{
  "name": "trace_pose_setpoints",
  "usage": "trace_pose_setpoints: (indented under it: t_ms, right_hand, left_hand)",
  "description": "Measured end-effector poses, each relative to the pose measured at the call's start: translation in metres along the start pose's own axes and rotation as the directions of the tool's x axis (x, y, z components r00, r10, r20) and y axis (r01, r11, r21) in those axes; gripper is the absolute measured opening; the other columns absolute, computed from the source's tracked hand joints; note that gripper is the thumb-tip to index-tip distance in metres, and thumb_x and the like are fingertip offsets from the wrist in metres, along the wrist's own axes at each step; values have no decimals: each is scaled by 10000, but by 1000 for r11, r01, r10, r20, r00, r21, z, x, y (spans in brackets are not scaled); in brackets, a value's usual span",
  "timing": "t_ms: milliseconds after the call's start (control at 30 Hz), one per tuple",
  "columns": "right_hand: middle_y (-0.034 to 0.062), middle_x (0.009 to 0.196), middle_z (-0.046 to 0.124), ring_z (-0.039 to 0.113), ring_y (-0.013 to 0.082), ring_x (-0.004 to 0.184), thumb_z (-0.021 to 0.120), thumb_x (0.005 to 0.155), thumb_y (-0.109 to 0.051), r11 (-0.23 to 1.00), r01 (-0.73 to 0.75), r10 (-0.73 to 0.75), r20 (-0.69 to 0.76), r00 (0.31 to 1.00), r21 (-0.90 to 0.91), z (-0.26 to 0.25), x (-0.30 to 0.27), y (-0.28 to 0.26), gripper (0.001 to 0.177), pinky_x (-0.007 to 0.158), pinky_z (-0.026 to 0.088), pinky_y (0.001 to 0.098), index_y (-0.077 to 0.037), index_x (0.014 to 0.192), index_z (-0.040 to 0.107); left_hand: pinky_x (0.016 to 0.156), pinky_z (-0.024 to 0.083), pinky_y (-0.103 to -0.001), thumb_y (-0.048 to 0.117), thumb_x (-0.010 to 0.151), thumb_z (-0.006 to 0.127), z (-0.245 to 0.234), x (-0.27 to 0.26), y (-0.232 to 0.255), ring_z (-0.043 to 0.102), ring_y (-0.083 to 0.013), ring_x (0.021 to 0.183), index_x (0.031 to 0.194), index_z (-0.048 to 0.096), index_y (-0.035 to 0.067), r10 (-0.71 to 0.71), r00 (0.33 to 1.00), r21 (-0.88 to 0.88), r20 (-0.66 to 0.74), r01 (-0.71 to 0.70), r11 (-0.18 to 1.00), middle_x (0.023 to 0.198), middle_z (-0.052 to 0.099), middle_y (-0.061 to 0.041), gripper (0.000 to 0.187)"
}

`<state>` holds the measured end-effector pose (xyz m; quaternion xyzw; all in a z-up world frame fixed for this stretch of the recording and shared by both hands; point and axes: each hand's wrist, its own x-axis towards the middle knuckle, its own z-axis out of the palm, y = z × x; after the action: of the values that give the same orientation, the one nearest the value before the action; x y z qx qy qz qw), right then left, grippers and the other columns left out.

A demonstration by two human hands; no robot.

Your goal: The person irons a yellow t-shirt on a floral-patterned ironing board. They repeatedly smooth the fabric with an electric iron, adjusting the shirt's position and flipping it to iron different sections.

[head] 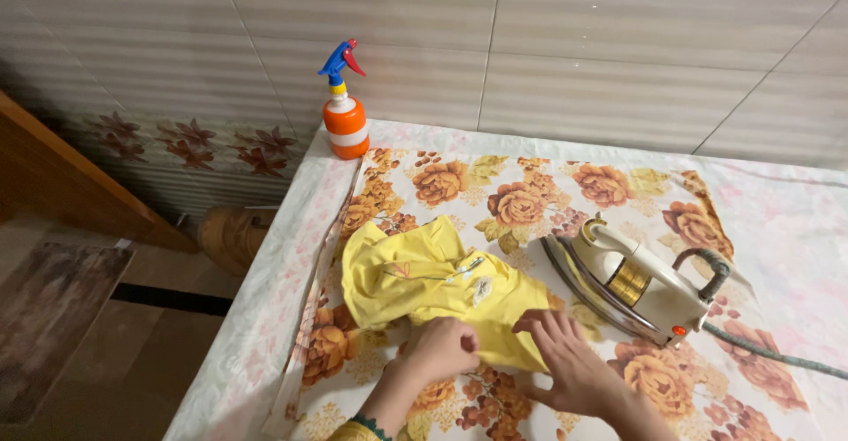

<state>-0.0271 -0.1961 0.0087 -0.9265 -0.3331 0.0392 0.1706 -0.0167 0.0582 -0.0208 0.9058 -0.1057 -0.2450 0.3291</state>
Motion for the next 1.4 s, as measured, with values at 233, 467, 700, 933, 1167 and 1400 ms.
trace_pose_setpoints:
  t_ms: [233, 467, 700, 933, 1167, 1400]
  right_hand:
    - [70, 1029, 740, 736, 242, 989, 751, 797, -126, 879, -266, 382, -251, 889, 396, 25, -9, 7, 260, 853, 564, 347, -71, 1042, 682]
    - [64, 1001, 771, 699, 160, 920, 715, 907, -146, 784, -199, 534, -475, 700, 587, 19, -17, 18, 227, 852, 535, 303, -42, 1097, 783]
    - [41, 1038, 734, 653, 119, 1017, 581, 1024, -153, 442, 128, 610, -402, 683, 888, 25, -13, 24, 279, 971, 491, 278, 50, 1164, 711]
    - [57, 880, 645, 586, 130, 806, 550, 1150, -164, 21, 373, 567, -319, 760, 928, 38, -12, 25, 243, 772, 490, 297, 50, 1114, 659]
    - [57, 789, 599, 575, 148, 709, 519, 1012, -223, -175, 239, 695, -52, 718, 955, 73, -24, 31, 218, 679, 503, 323, -38, 921, 593]
    - [97, 915, 650, 634, 205, 850, 464, 987, -287, -251, 86, 852, 177, 492, 964, 89, -45, 31, 229, 814, 528, 360, -102, 1012, 596]
  left_hand:
    - [702, 484, -280, 285, 932, 629, -29, -14, 21, 559, -120, 735, 896, 622, 105, 82, 978, -247, -190, -129, 960, 811, 584, 30, 184]
    - [610, 464, -307, 292, 972, 564, -50, -13, 29, 569, -127, 654, 966, 619, 108, 4, 888, -465, -459, -244, 851, 777, 640, -3, 192]
    - [665, 521, -283, 360, 1027, 539, -56, -20, 38, 616, -98, 681, 957, 686, 76, 29, 826, -432, -563, -324, 841, 763, 678, -28, 327]
    - [646, 471, -309, 344, 957, 613, -74, -26, 41, 561, -172, 618, 875, 729, 91, 11, 757, -444, -653, -395, 804, 670, 668, -82, 290]
    - [840, 560, -338, 306, 919, 647, -72, 0, 40, 722, -173, 838, 810, 720, 86, 207, 865, -362, -457, -393, 845, 847, 765, -74, 257]
    - [1031, 483, -397, 208, 859, 780, -37, 49, 46, 585, -283, 1231, 1335, 403, 84, 17, 986, -328, -165, -71, 942, 1350, 560, -181, 620]
